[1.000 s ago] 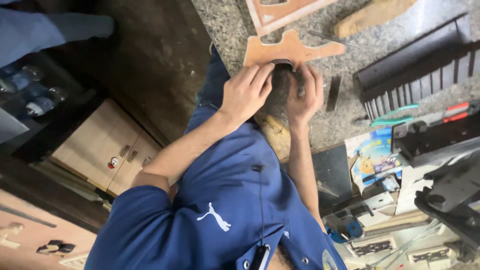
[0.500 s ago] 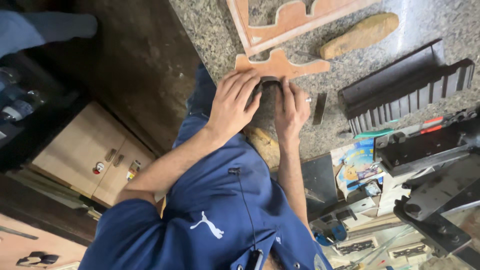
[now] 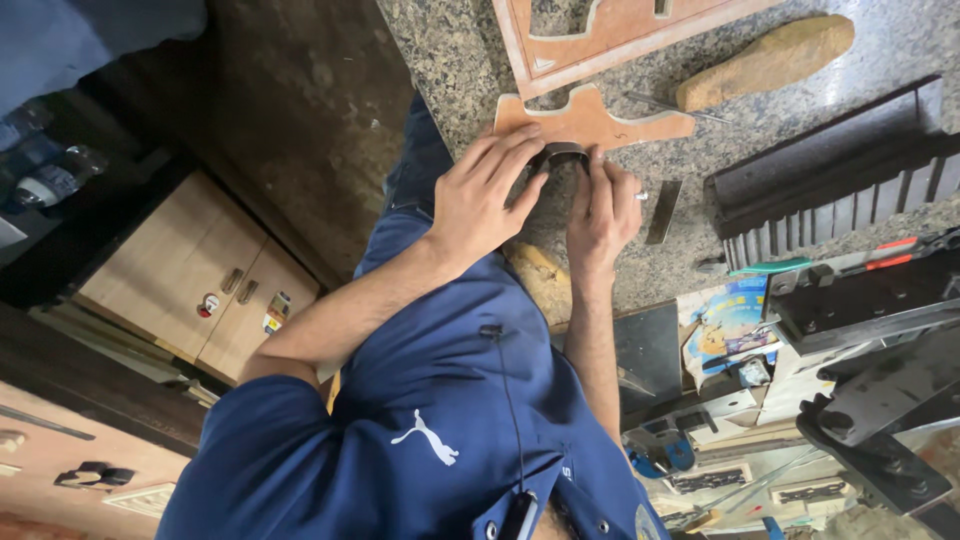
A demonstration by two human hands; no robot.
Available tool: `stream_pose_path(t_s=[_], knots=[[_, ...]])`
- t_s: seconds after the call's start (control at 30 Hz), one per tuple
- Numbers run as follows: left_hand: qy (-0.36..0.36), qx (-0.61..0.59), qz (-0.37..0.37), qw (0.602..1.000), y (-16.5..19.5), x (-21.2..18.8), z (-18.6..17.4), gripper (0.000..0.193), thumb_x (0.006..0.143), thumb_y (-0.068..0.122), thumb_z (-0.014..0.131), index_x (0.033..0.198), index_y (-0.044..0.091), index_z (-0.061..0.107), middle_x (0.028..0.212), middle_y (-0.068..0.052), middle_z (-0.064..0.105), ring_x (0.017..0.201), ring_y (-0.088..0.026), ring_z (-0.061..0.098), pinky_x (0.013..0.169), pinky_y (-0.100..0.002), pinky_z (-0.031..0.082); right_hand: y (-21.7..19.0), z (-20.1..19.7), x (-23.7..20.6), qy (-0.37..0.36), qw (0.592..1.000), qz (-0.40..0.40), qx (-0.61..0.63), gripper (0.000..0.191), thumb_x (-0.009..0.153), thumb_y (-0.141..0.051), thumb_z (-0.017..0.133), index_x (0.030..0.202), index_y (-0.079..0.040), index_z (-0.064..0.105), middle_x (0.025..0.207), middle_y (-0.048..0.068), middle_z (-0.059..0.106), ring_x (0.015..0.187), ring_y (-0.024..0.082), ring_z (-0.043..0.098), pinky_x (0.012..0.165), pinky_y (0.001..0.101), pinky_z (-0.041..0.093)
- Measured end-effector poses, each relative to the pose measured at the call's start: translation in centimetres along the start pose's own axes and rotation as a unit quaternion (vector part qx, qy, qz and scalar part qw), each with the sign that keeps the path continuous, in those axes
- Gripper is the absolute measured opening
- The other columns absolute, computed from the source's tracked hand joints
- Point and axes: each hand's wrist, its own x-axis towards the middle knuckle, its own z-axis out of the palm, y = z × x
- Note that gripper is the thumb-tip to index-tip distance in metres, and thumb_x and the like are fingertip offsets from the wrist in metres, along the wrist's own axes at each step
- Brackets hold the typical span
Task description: The person bends a thin metal strip by hand and in a bench vise, hammering it to curve it, and repeatedly test-fits the curved piece against a wooden template on the workbench, adjusting the bend between fits.
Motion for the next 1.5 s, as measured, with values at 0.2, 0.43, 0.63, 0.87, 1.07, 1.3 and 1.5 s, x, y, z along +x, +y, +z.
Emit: stream_pose_path(t_s=[0.2, 0.43, 0.63, 0.87, 1.07, 1.3, 1.5], knots=[[0.01, 0.027, 0.019, 0.999, 0.2, 0.3, -0.5, 0.035, 0.092, 0.017, 0.079, 0.124, 0.011, 0.066, 0.132, 0.001, 0.068, 0.111, -0.02, 0.067, 0.108, -0.036, 0.055, -0.3, -0.1, 0.1, -0.005, 1.0, 0.01, 0.003, 0.03, 0.094, 0.007, 0.076, 0.124, 0.003, 0.071, 0.104, 0.012, 0.066, 0.091, 0.027, 0.065, 0.077, 0.0383, 0.054], [-0.004, 0.055, 0.049, 0.997, 0.7, 0.8, -0.5, 0.033, 0.089, 0.016, 0.079, 0.119, 0.011, 0.069, 0.126, 0.0, 0.069, 0.109, -0.024, 0.064, 0.098, -0.039, 0.053, -0.1, -0.2, -0.6, 0.006, 0.999, 0.036, 0.004, 0.03, 0.093, 0.005, 0.076, 0.123, 0.0, 0.072, 0.104, 0.011, 0.067, 0.09, 0.028, 0.067, 0.076, 0.0385, 0.054], [-0.054, -0.015, 0.109, 0.992, 2.4, 1.9, -1.7, 0.032, 0.09, 0.014, 0.079, 0.12, 0.01, 0.069, 0.121, -0.004, 0.07, 0.113, -0.028, 0.065, 0.099, -0.044, 0.05, -1.7, -3.5, -1.3, 0.1, 0.994, 0.047, -0.008, 0.029, 0.089, 0.003, 0.081, 0.116, -0.004, 0.075, 0.107, 0.011, 0.069, 0.091, 0.028, 0.07, 0.076, 0.0381, 0.056], [-0.448, -0.401, -0.136, 0.788, 4.2, 3.7, -0.3, 0.026, 0.101, 0.014, 0.069, 0.124, 0.003, 0.068, 0.11, -0.002, 0.073, 0.102, -0.009, 0.068, 0.091, -0.026, 0.055, -4.9, -10.6, -4.4, 0.232, 0.966, 0.102, -0.055, 0.032, 0.084, 0.007, 0.078, 0.114, -0.003, 0.076, 0.111, 0.013, 0.07, 0.094, 0.028, 0.073, 0.078, 0.0368, 0.059], [-0.607, -0.37, -0.085, 0.698, 6.5, 1.5, 2.5, 0.016, 0.106, 0.01, 0.069, 0.118, 0.0, 0.068, 0.103, -0.003, 0.068, 0.097, -0.007, 0.063, 0.088, -0.025, 0.052, -7.7, -11.8, -12.2, 0.335, 0.904, 0.248, -0.096, 0.033, 0.087, 0.006, 0.078, 0.119, -0.004, 0.074, 0.117, 0.015, 0.071, 0.098, 0.03, 0.073, 0.082, 0.0384, 0.06], [-0.634, -0.316, -0.079, 0.701, 11.6, -3.7, 4.0, 0.015, 0.102, 0.004, 0.061, 0.115, -0.003, 0.065, 0.103, -0.008, 0.072, 0.098, -0.015, 0.072, 0.091, -0.031, 0.057, -4.4, -11.4, -32.6, 0.264, 0.722, 0.577, -0.276, 0.05, 0.094, -0.022, 0.078, 0.137, -0.002, 0.062, 0.127, 0.019, 0.057, 0.117, 0.039, 0.056, 0.099, 0.0485, 0.046], [-0.647, -0.4, -0.065, 0.646, 13.5, -10.0, 4.8, 0.015, 0.105, 0.0, 0.061, 0.119, -0.004, 0.062, 0.105, -0.009, 0.069, 0.101, -0.021, 0.071, 0.106, -0.042, 0.059, -4.5, -8.4, -43.1, 0.225, 0.701, 0.623, -0.262, 0.05, 0.092, -0.029, 0.076, 0.133, -0.004, 0.061, 0.119, 0.016, 0.056, 0.114, 0.036, 0.055, 0.095, 0.0474, 0.049]])
